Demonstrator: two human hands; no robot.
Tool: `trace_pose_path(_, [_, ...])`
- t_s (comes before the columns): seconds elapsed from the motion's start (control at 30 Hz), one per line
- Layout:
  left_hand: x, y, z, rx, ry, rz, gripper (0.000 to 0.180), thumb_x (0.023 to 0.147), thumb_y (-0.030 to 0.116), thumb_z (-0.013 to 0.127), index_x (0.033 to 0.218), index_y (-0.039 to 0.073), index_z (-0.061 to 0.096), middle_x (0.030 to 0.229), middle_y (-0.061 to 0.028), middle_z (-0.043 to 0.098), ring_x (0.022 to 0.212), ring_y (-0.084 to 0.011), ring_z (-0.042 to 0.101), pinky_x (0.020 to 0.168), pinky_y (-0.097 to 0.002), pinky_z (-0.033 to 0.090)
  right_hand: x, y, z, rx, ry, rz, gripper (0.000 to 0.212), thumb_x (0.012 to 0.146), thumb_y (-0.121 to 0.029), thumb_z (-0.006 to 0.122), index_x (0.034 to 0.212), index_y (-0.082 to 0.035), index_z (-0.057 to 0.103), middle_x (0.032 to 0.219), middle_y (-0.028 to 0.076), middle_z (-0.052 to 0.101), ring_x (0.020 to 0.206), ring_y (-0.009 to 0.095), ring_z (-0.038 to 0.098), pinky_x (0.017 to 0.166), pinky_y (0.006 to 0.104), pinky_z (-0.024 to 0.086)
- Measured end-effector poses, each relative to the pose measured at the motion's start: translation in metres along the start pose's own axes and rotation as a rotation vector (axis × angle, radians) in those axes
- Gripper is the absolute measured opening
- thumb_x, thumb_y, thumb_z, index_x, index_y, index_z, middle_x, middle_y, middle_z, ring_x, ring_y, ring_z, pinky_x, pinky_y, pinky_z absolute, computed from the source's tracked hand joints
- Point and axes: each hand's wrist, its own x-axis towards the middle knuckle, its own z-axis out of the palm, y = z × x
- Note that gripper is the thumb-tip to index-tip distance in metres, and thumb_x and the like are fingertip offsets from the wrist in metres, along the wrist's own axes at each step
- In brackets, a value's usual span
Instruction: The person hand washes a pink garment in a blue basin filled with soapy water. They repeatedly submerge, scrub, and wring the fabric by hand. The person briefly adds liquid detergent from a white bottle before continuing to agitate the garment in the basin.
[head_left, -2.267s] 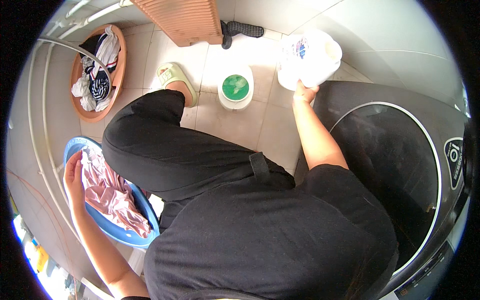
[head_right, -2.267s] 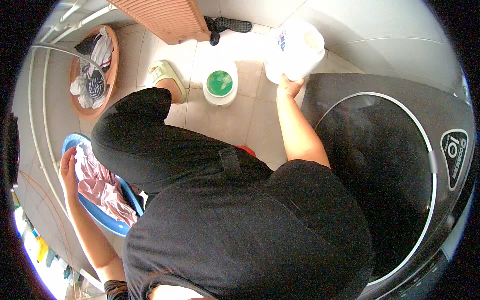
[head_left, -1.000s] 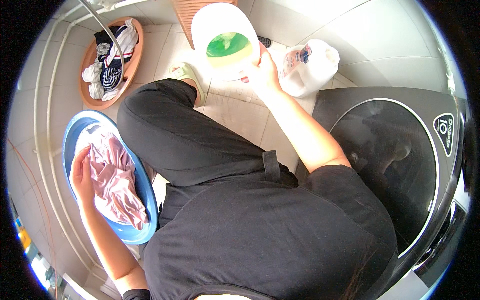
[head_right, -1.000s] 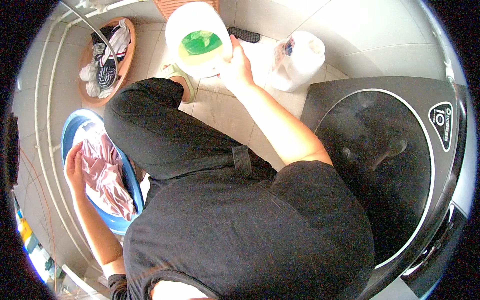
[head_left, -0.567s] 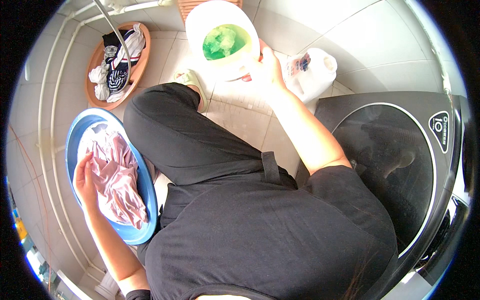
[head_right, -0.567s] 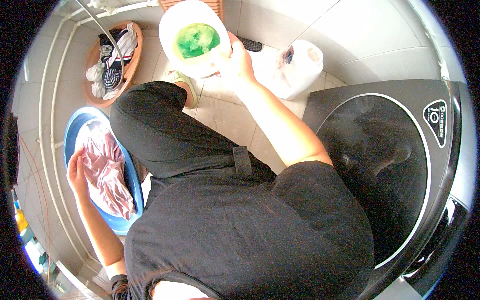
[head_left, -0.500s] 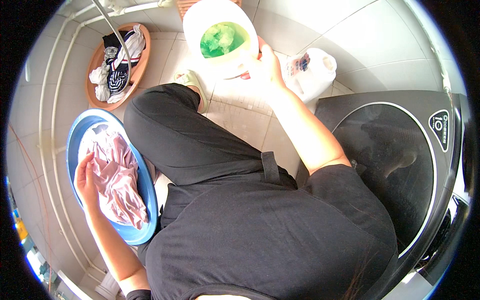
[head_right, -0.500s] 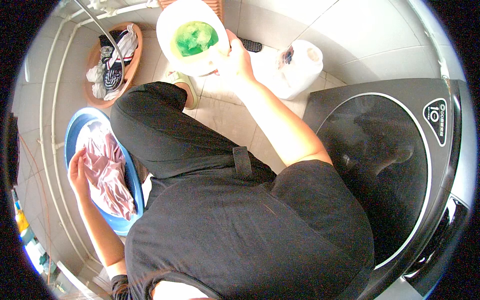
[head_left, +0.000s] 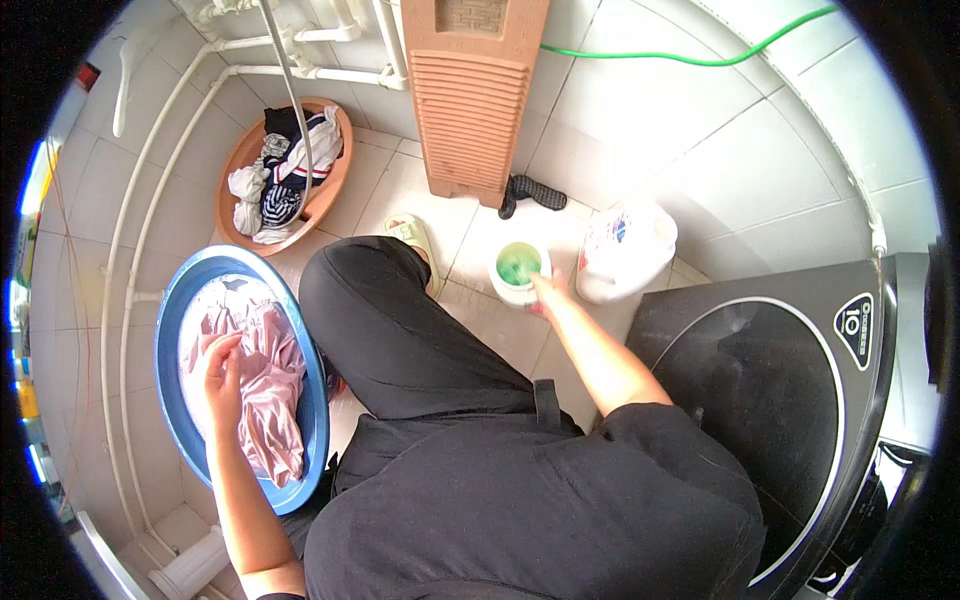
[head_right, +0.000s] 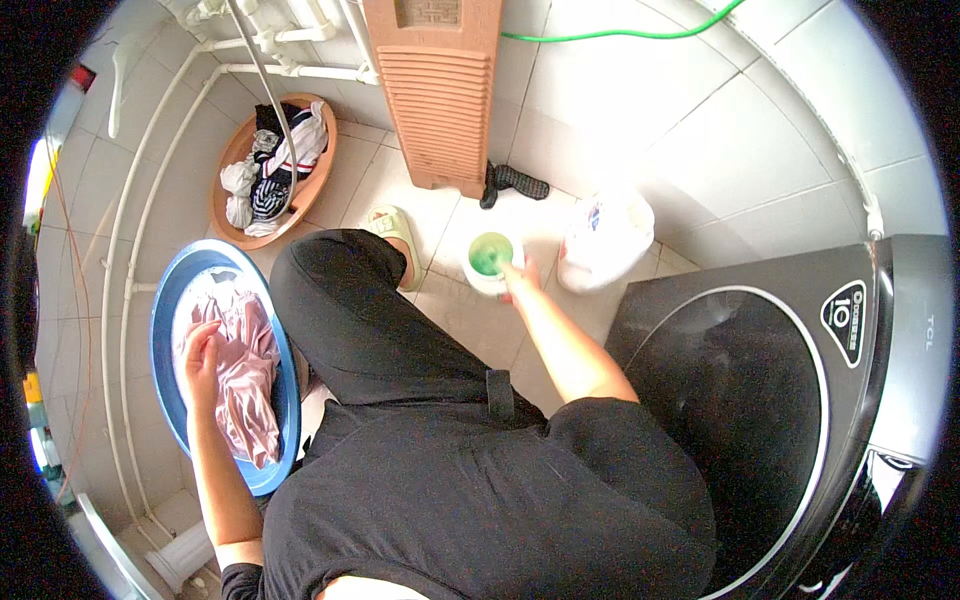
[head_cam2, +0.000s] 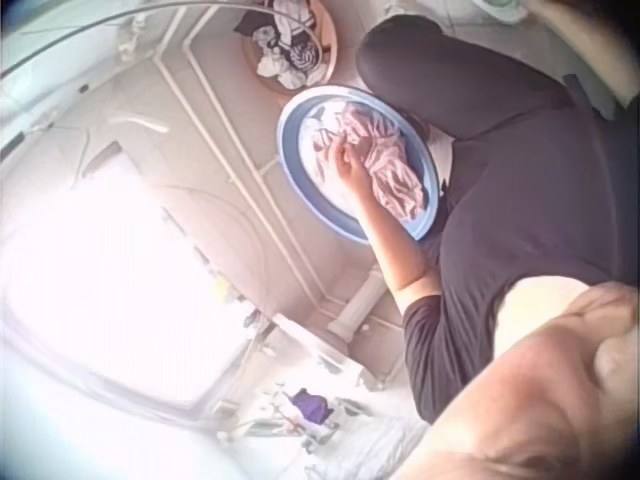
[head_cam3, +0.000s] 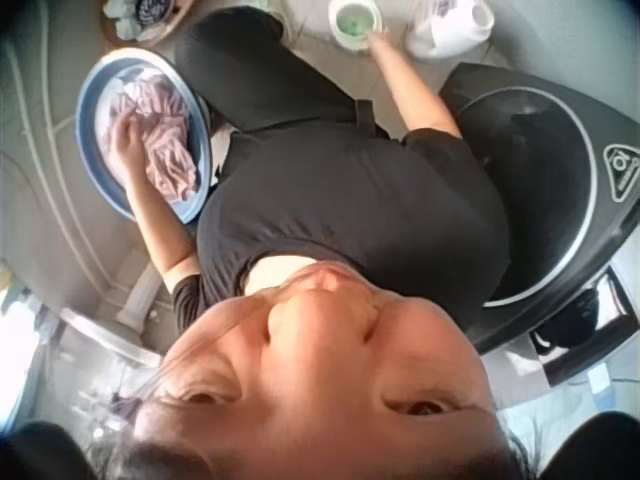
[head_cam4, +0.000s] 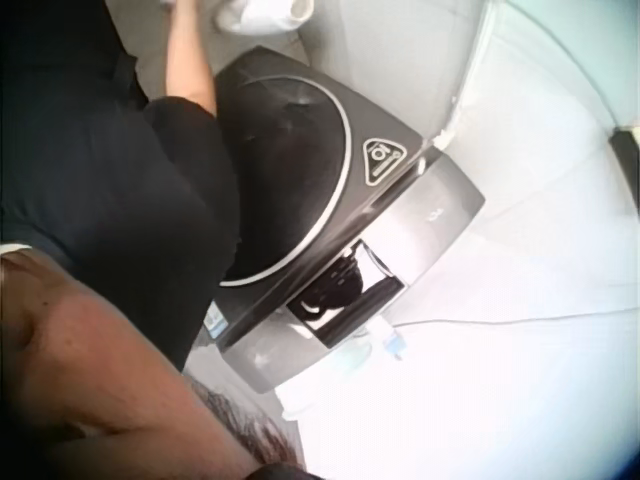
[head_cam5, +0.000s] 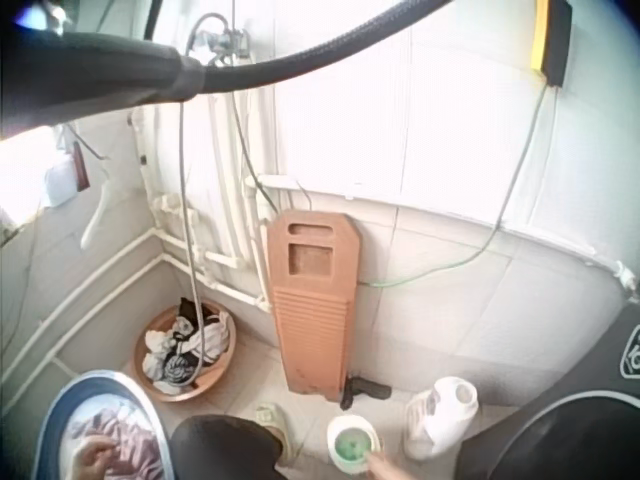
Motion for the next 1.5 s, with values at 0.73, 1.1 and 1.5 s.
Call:
trace_pose_path(0.73, [-0.05,-0.03,-0.005,0.598,0.184,0.015,0.046,0.074,0.017,0.068,0.118,0.013,0.055,0.134,-0.0139,0.041,0.13,-0.0375,0.027,0.106,-0.047,0.023,0.038,-0.029,-0.029,-0.227,-0.099,-0.159,0.04,0.085,-0.031,0.054,0.116,-0.006,0.051,0.11,0.01,0.055,0.1,0.021,0.052,0.086,0.0361,0.041])
trace_pose_path(1.1, [-0.089,-0.047,-0.012,0.357,0.211,-0.038,0.073,0.067,0.011,0.072,0.133,0.015,0.04,0.141,-0.0149,0.029,0.132,-0.0336,0.024,0.107,-0.0437,0.024,-0.03,-0.255,-0.018,-0.068,-0.212,-0.616,0.037,0.091,-0.026,0.048,0.119,-0.001,0.048,0.109,0.013,0.057,0.099,0.024,0.056,0.081,0.0339,0.045])
trace_pose_path(1.5, [-0.097,-0.037,-0.022,0.032,0.111,-0.7,0.066,0.075,0.03,0.064,0.127,-0.002,0.039,0.118,-0.0213,0.05,0.108,-0.0324,0.05,0.094,-0.0386,0.039,-0.189,-0.228,0.198,-0.432,-0.943,-0.831,0.023,0.092,-0.017,0.046,0.108,-0.003,0.055,0.1,0.008,0.062,0.088,0.014,0.059,0.074,0.0248,0.045])
